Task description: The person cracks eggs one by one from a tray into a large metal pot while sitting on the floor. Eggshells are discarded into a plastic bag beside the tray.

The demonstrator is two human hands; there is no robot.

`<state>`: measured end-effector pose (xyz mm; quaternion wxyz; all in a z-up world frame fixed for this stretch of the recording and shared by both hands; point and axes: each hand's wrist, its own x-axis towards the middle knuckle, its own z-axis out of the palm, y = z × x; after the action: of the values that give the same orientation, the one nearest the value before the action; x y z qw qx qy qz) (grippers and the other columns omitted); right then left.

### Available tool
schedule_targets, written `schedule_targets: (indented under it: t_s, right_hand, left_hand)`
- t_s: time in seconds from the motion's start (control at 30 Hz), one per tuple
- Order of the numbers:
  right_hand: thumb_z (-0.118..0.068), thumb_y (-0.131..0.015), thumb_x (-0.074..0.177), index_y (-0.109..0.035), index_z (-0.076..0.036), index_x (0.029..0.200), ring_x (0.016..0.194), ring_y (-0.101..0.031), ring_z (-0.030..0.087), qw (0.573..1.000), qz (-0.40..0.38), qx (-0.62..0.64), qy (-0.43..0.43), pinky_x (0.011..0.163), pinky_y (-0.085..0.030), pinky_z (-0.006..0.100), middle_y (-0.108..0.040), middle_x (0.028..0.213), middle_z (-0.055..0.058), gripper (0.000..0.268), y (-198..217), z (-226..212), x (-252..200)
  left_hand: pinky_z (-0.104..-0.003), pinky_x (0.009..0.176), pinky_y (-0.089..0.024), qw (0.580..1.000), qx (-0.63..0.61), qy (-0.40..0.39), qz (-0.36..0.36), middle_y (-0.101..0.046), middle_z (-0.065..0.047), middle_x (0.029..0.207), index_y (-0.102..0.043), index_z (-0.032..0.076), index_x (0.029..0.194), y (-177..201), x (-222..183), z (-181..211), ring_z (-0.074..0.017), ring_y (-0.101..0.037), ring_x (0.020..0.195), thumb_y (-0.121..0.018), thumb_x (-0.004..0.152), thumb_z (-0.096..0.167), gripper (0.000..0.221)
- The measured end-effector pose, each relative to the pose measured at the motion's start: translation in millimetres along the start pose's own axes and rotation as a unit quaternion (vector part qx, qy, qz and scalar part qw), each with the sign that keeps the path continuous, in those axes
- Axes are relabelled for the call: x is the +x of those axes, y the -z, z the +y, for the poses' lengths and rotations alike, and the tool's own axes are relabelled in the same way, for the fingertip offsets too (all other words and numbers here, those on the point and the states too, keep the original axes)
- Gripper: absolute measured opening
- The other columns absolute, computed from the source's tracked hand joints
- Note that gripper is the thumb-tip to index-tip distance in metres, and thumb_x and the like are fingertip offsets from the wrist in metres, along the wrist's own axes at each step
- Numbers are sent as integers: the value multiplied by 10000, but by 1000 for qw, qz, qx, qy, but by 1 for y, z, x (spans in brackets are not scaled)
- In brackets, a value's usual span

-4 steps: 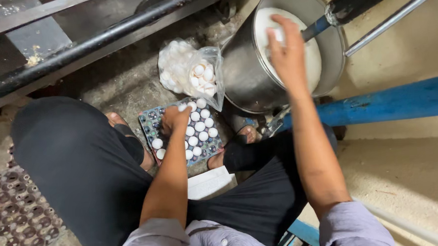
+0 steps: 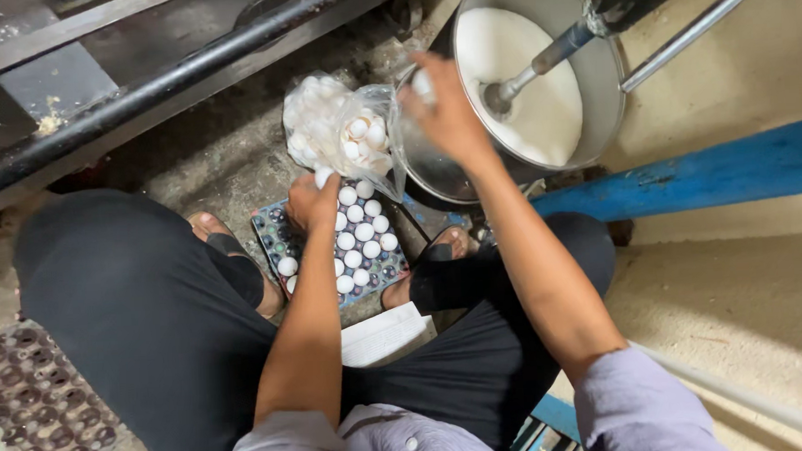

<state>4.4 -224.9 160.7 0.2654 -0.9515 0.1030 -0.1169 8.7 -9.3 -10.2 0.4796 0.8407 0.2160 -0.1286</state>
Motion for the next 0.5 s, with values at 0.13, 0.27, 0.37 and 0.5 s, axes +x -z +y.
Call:
schedule_targets:
  t_s: [0.13,0.27,0.37,0.5]
  right_hand:
    - [-374,-763,964,-574,-25,1358,1184,-583,406,996,52,42,58,974,-504,480,-568,1348,287,559,-40,10,-25]
    - [-406,-567,972,-607,-66,1147,834,-683,347,673,-131,622,-378,756,-587,473,-625,1071,200,384,-47,24,-36]
    - [-185,-507,984,-599,45,1103,841,-702,363,583,-148,707,-371,786,-609,480,-663,989,225,275,-25,34,-25]
    - [-101,-624,999,-622,-12,1142,877,-722,297,796,-93,569,-184,775,-615,400,-683,990,152,168,49,64,-13]
  left_hand:
    - [-413,786,-584,974,-153,-145,85,-764,-147,895,-729,83,1065,5,-11,31,-314,-767,830,-847,702,467,541]
    - [-424,787,-570,948,-111,-296,31,-782,-120,847,-764,97,917,0,-46,68,-323,-750,840,-824,817,482,402]
    - [-424,813,-579,966,-111,-230,29,-786,-104,878,-776,122,921,3,-40,68,-310,-766,869,-717,911,517,400]
    - [-487,858,-541,995,21,-85,56,-764,-134,1030,-736,121,1042,8,0,16,-374,-713,982,-656,926,509,413]
